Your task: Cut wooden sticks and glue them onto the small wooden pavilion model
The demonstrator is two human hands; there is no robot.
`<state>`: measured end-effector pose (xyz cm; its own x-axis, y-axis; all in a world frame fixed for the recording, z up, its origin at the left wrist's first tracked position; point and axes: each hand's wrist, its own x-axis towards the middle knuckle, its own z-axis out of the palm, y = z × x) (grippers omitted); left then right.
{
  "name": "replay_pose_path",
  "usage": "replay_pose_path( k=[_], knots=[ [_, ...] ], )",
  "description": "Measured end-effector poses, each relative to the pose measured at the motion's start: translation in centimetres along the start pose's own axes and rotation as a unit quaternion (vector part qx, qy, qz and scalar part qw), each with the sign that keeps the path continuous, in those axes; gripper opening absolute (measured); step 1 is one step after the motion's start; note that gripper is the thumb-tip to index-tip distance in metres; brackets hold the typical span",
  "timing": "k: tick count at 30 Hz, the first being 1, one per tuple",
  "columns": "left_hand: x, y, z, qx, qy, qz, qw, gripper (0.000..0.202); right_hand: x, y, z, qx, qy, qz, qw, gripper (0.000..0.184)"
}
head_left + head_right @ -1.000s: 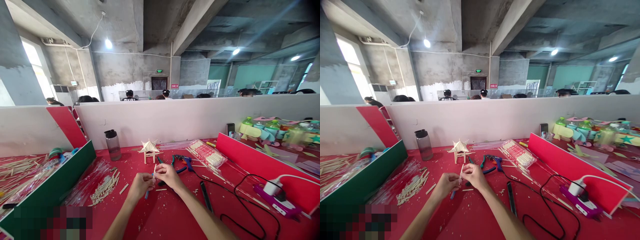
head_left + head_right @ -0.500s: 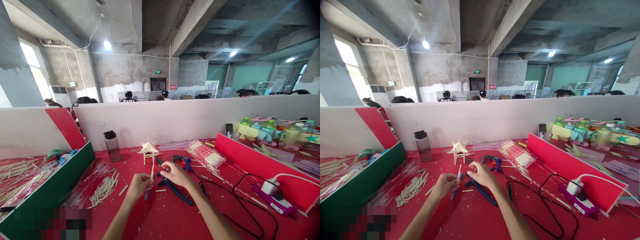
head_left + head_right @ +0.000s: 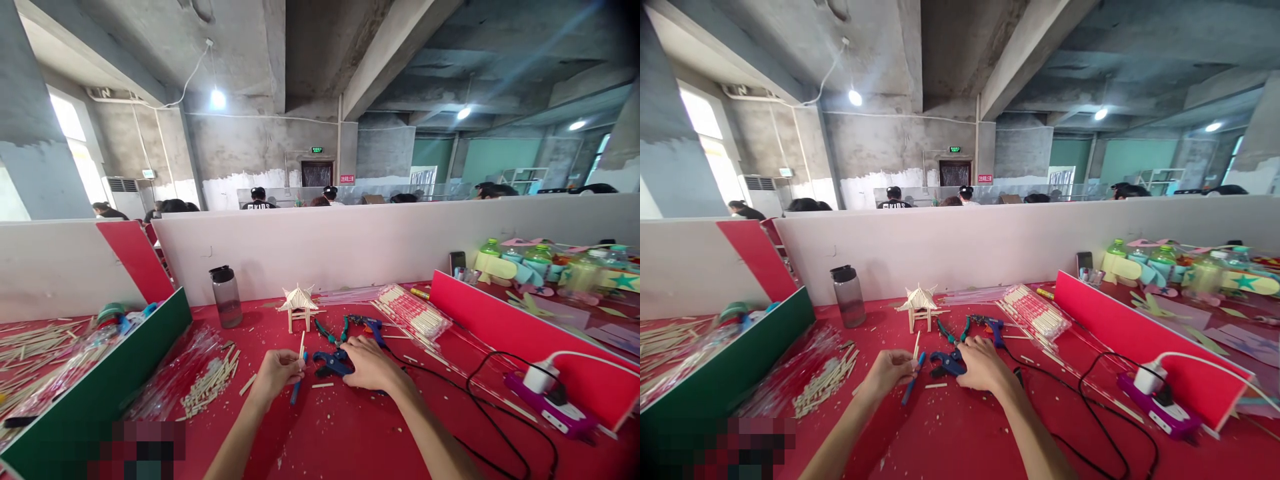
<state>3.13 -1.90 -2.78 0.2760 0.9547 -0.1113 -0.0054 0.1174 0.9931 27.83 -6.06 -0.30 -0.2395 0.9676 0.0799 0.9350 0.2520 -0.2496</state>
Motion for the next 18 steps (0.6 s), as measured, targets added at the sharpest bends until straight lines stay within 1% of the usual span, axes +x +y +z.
replay_pose_path(
  k=[1, 3, 5, 8, 13, 16, 18],
  knots=[
    [0.0, 0.1, -0.1, 0.001, 0.000, 0.000, 1.000, 0.050, -0.1, 0.1, -0.3, 0.013, 0.011, -0.005, 1.000, 0.050],
    [0.0, 0.3, -0.3, 0.001, 0.006, 0.003, 1.000, 0.050, -0.2, 0.1, -1.0, 0.054, 0.026, -0.016, 0.998, 0.047],
    [0.0, 0.5, -0.5, 0.004, 0.009, 0.005, 1.000, 0.051, -0.3, 0.1, -1.5, 0.109, 0.023, -0.028, 0.993, 0.048],
    [-0.1, 1.0, -0.9, 0.019, 0.000, 0.005, 1.000, 0.052, -0.3, -0.2, -1.9, 0.180, 0.007, -0.041, 0.983, 0.046],
    [-0.5, 1.7, -1.5, 0.047, -0.032, -0.012, 0.998, 0.049, -0.2, -0.7, -1.8, 0.225, -0.020, -0.069, 0.972, 0.041],
    [-0.6, 1.7, -1.8, 0.057, -0.060, -0.024, 0.996, 0.046, 0.0, -0.7, -1.9, 0.250, -0.033, -0.067, 0.965, 0.039],
    [-0.7, 1.7, -1.8, 0.058, -0.071, -0.031, 0.995, 0.045, 0.0, -0.7, -1.9, 0.263, -0.044, -0.078, 0.961, 0.037]
  ],
)
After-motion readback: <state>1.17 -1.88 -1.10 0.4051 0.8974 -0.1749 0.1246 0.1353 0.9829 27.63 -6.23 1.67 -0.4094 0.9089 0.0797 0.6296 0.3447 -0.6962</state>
